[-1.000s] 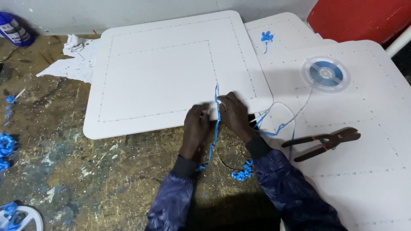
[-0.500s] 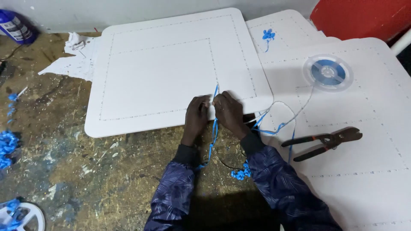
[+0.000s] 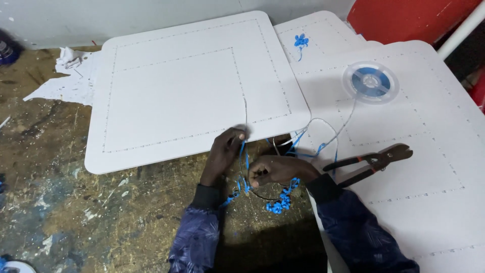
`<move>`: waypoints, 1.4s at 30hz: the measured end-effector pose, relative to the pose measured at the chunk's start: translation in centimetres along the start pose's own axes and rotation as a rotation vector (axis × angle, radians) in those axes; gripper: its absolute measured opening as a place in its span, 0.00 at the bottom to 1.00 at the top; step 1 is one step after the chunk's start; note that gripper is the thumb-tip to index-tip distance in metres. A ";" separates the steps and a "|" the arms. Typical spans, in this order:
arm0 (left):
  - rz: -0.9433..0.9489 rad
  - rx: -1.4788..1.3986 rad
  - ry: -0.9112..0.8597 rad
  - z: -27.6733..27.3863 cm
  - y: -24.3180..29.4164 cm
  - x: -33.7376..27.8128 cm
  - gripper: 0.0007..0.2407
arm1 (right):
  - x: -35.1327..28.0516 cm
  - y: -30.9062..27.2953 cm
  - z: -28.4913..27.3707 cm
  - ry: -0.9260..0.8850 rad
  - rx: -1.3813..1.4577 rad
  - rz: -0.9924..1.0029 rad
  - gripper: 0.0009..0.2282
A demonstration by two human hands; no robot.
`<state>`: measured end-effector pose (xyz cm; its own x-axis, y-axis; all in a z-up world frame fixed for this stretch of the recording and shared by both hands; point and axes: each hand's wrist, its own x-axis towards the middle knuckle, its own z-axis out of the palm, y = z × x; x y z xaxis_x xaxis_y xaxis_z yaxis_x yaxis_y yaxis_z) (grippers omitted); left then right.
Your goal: Applying blue LED strips to a white sign board by peeling the adhesive backing and following a pre-marked rectangular path.
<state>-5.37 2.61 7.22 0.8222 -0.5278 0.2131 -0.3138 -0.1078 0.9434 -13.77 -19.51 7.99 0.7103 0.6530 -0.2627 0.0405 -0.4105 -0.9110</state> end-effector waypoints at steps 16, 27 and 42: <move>-0.309 -0.064 0.109 3.5 -2.6 -3.3 0.25 | 1.4 3.3 3.1 0.335 0.123 0.091 0.09; -0.106 -0.103 0.121 3.3 0.7 -5.0 0.15 | 2.0 3.8 2.5 0.997 0.892 0.107 0.23; -0.234 -0.437 0.311 -2.5 -2.3 -10.6 0.11 | 8.4 6.8 0.9 1.167 1.225 0.142 0.27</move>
<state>-12.16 10.54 3.38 0.9676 -0.2523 -0.0117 0.0642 0.2009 0.9775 -8.18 -16.26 -0.68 0.7840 -0.3538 -0.5101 -0.1943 0.6406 -0.7429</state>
